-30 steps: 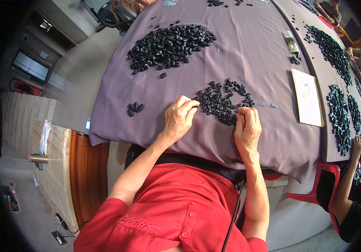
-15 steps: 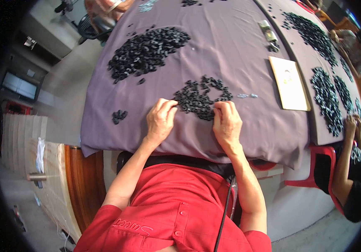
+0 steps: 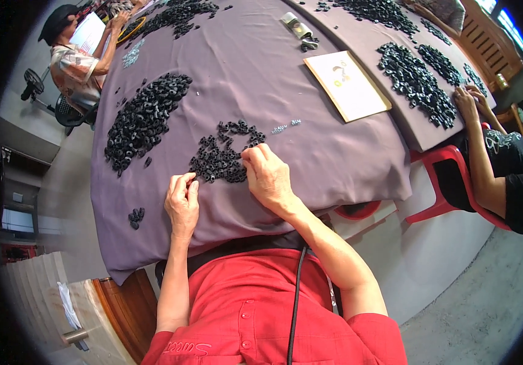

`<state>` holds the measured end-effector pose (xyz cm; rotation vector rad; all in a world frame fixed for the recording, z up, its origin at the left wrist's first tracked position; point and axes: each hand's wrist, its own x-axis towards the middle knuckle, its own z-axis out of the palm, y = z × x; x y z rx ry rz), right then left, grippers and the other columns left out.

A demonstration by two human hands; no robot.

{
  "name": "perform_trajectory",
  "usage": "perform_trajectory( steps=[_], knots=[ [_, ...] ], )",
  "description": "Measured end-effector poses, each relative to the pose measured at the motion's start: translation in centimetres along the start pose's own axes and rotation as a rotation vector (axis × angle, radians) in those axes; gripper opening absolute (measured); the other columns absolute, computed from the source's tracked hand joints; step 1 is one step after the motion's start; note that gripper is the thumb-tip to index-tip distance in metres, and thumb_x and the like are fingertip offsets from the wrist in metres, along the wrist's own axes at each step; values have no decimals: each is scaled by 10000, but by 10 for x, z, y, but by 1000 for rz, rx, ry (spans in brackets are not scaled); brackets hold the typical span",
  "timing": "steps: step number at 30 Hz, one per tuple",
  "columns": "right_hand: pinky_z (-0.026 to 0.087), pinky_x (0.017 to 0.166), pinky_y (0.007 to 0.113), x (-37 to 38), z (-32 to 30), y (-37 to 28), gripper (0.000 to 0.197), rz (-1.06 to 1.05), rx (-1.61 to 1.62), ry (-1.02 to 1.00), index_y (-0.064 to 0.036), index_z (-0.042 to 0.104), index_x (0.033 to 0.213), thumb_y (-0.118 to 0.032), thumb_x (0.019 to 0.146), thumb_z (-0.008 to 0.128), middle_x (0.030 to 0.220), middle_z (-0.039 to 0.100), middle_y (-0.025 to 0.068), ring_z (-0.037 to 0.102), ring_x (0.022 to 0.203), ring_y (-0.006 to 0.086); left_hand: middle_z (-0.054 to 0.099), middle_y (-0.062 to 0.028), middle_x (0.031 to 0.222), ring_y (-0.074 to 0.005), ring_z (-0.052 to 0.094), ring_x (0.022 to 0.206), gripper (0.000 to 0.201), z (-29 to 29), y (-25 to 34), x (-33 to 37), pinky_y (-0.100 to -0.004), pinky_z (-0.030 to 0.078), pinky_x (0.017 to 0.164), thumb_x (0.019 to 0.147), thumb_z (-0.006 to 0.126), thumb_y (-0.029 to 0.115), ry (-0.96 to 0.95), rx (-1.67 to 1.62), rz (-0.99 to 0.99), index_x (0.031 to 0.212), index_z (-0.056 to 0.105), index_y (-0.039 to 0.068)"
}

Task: The person picks up black plastic cord locks and small metal pins by hand, inserts a pin into each lock to assemble them, and places the finished units into a separate pile.

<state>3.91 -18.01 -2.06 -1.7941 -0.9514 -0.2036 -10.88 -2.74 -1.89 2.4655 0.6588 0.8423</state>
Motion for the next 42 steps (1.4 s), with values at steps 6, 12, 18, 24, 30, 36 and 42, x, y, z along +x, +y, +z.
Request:
perform_trajectory(
  steps=[6,12,18,24,30,36,42],
  knots=[
    [507,651,350,1,-2,1,130,30,5,-25,-36,596,928,3,808,625,864,592,120,630,746,292,593,-75,899,-247,608,739,135,0,2,3,-361,485,652,843,656,109,-9,-13,-15,960,631,46],
    [507,655,353,1,-2,0,121,35,18,-26,-43,602,926,-12,810,618,864,591,110,629,745,286,596,-83,916,-268,612,796,142,-1,2,3,-373,483,694,847,613,65,-13,1,-15,985,641,49],
    [505,653,350,1,-3,0,120,50,25,-38,-42,601,925,-13,810,619,864,589,109,626,745,285,594,-81,923,-271,608,808,160,-1,4,3,-375,483,701,851,598,54,-23,7,-2,1001,652,56],
    [501,649,354,0,-4,1,119,43,40,-30,-39,597,922,-7,810,618,855,584,110,619,733,287,586,-54,899,-184,521,646,181,1,-1,2,-312,458,637,853,614,54,12,43,42,1030,651,49],
    [497,681,362,3,0,2,121,14,47,10,-17,591,910,2,797,630,849,590,141,616,779,312,596,-75,911,-265,611,796,156,-3,1,3,-368,484,697,830,623,58,-25,-12,-43,980,666,72],
    [490,665,378,1,-2,7,117,19,47,12,-31,580,919,1,812,614,859,579,140,599,758,324,577,-109,916,-285,615,832,317,-16,5,22,-390,497,731,786,681,77,-216,-21,-121,1092,600,62],
    [484,648,359,2,-1,2,119,47,52,-26,-21,571,918,14,811,607,836,567,138,593,723,305,543,-125,1030,-309,603,884,310,-10,-8,34,-399,498,761,797,680,96,-174,-71,-86,1088,589,38]
  ],
)
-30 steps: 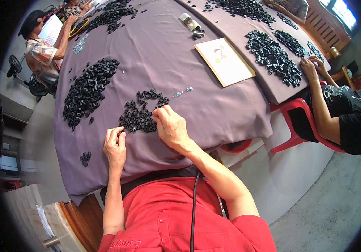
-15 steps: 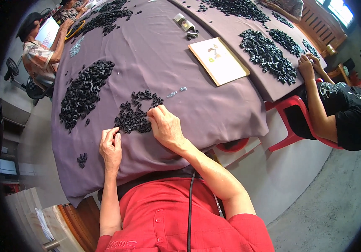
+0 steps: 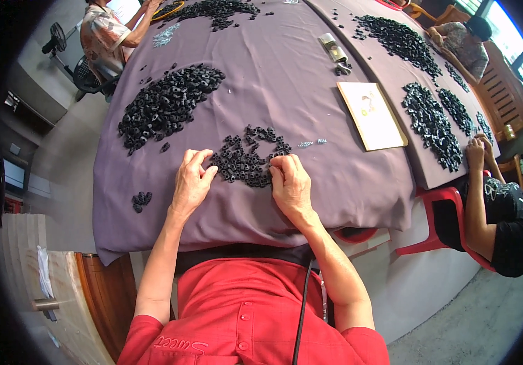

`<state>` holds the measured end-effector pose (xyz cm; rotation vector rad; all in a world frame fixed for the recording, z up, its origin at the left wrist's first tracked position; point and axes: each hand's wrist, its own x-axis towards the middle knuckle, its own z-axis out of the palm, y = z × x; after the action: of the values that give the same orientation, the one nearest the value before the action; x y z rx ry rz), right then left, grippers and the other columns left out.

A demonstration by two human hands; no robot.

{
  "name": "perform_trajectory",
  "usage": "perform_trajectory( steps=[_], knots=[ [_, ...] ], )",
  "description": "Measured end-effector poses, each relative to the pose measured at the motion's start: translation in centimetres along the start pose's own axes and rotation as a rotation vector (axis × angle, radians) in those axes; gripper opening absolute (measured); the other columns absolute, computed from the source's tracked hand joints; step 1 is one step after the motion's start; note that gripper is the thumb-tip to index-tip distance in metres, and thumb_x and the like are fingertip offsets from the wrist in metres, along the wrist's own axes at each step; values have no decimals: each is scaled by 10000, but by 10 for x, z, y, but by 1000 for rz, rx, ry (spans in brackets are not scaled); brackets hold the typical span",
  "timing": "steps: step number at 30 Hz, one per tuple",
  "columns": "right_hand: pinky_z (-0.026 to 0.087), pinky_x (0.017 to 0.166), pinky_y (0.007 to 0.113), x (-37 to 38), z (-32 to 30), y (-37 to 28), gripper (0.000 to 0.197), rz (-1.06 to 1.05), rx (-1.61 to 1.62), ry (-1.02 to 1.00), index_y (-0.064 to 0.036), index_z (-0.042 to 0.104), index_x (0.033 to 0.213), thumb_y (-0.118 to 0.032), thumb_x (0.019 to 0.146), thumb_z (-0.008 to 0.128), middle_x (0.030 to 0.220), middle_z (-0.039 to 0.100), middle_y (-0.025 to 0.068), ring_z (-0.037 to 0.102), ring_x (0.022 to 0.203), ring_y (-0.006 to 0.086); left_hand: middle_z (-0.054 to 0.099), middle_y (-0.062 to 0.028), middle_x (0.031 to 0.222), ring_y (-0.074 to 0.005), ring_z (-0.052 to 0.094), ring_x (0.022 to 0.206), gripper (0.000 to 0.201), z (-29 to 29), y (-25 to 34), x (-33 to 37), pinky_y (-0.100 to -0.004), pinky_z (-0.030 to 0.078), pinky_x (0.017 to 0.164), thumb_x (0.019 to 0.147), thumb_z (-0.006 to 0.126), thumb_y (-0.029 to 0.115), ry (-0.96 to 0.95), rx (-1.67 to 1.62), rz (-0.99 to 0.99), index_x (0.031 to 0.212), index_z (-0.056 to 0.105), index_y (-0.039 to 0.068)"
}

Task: The person picks up black plastic cord locks and small metal pins by hand, inserts a pin into each lock to assemble them, and places the finished units into a separate pile.

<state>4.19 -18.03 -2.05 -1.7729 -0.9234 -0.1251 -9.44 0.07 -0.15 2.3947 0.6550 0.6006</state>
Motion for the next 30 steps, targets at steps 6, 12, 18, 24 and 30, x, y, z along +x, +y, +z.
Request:
perform_trajectory(
  steps=[6,12,18,24,30],
  knots=[
    [483,657,371,2,0,1,116,1,0,4,-17,565,919,14,815,603,835,567,143,591,741,318,554,-101,981,-289,606,858,177,19,0,-5,-386,498,741,841,624,101,151,112,114,1010,623,47],
    [485,672,379,1,-2,1,108,45,40,11,-12,567,910,12,812,606,846,578,150,597,766,334,569,-95,978,-293,624,833,135,32,10,7,-387,509,736,866,583,74,119,87,157,990,634,49],
    [483,665,305,1,1,6,115,0,24,28,0,581,935,24,825,609,822,584,119,588,704,222,573,-103,932,-286,617,806,111,31,10,5,-378,500,715,867,592,61,133,-56,148,962,640,32],
    [483,665,303,1,-3,6,110,-12,13,16,-1,585,932,19,826,611,820,584,118,588,703,217,572,-109,931,-262,601,765,115,29,9,6,-362,495,688,843,613,21,137,-182,60,955,636,16],
    [481,681,369,2,0,2,111,31,54,-4,-13,575,911,12,809,610,837,578,146,591,759,323,575,-106,926,-261,602,739,110,35,-2,0,-358,497,672,836,624,22,215,-163,105,946,634,18]
  ],
)
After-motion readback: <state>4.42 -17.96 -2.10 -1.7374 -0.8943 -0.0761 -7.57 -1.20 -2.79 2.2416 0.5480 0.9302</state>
